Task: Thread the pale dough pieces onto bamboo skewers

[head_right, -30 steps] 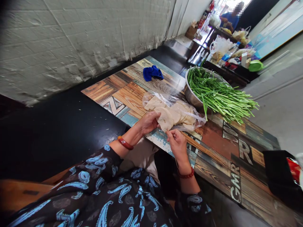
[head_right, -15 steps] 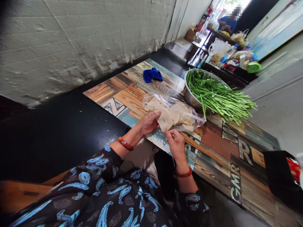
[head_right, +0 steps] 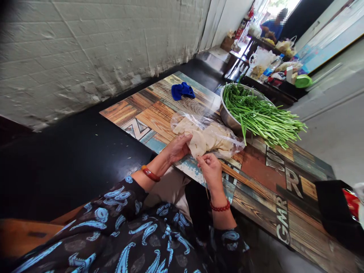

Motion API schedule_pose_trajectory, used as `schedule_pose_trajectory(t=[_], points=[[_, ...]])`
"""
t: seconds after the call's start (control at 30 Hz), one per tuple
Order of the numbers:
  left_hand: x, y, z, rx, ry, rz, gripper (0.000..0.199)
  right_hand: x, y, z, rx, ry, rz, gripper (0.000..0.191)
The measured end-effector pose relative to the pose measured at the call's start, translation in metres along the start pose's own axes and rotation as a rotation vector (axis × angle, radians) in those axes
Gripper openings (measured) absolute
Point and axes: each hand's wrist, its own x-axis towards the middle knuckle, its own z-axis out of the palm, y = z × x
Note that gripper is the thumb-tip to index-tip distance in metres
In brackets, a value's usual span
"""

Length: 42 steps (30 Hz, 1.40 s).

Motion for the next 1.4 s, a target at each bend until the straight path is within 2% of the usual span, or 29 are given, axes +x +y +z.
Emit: schedule_pose_trajectory(t=[0.23, 0.37, 0.57, 0.67, 0.8, 1.03, 1.4], points=[[0.001, 0.003, 0.002, -0.089, 0.108, -0.028, 0.023, -0.048, 0.001, -0.024, -0.058, -0.116, 0.112, 0.039], [-0.004, 0.003, 0.006, -0.124, 0.111, -0.019, 0.025, -0.064, 0.006, -0.024, -0.048, -0.113, 0.107, 0.036], [-0.013, -0.002, 0.017, -0.014, 0.019, 0.014, 0.031, -0.07, 0.01, -0.013, 0.005, -0.056, 0.064, 0.036], [-0.014, 0.0, 0.022, 0.039, 0.06, 0.03, 0.033, -0.075, 0.011, -0.01, 0.017, -0.071, 0.04, 0.036], [-0.017, 0.002, 0.027, 0.105, 0.153, 0.051, 0.027, -0.087, 0.014, -0.008, 0.014, -0.086, 0.018, 0.034], [-0.024, 0.001, 0.036, 0.177, 0.2, 0.071, 0.026, -0.095, 0.016, -0.005, -0.074, -0.036, -0.086, 0.029], [-0.029, -0.003, 0.045, 0.142, 0.142, 0.053, 0.024, -0.092, 0.009, -0.001, -0.015, -0.018, -0.102, 0.032]])
